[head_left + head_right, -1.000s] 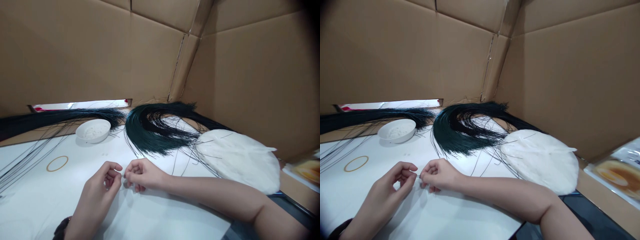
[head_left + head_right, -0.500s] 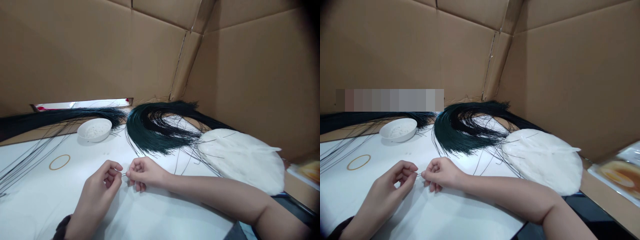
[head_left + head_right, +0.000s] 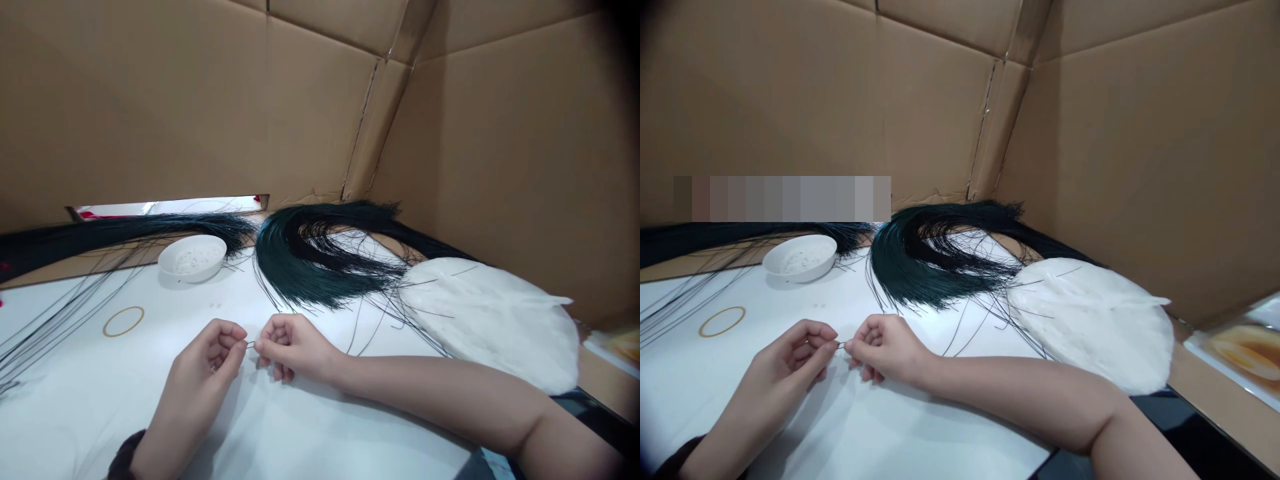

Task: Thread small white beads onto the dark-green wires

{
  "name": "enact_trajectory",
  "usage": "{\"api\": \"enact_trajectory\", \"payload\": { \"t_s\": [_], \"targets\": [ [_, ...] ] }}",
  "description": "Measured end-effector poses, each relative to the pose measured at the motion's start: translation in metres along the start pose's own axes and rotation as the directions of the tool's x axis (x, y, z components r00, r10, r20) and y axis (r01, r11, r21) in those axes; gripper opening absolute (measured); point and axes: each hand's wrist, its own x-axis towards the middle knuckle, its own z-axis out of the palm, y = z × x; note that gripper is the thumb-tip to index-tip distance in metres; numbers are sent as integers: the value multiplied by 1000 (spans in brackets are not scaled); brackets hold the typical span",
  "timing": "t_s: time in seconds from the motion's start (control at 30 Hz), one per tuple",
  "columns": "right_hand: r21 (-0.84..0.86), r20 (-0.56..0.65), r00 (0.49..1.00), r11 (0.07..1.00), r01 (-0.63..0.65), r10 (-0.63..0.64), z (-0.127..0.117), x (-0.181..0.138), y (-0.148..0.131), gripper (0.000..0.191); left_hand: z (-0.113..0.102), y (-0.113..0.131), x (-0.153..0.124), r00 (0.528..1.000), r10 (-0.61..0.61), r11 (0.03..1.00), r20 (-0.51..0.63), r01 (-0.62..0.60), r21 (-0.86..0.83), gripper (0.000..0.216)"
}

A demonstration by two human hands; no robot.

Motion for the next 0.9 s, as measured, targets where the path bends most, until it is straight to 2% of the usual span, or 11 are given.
{"api": "enact_trajectory", "payload": {
  "t_s": [0.27,0.53,0.73,0.9],
  "targets": [
    [-44,-30,1000,999,6,-7,1,-4,-1,28,0,5,-2,999,-15,1000,-31,15,2,17],
    [-47,-25,1000,999,4,-5,3,-4,-2,29,1,4,-4,997,76,991,-5,-75,106,16],
    [-43,24,1000,999,-16,17,-2,0,-1,32,2,8,-8,990,143,963,-18,-134,236,15],
    [-62,57,998,998,-20,23,-3,2,0,31,4,9,-9,987,161,947,-1,-155,280,14]
  ]
}}
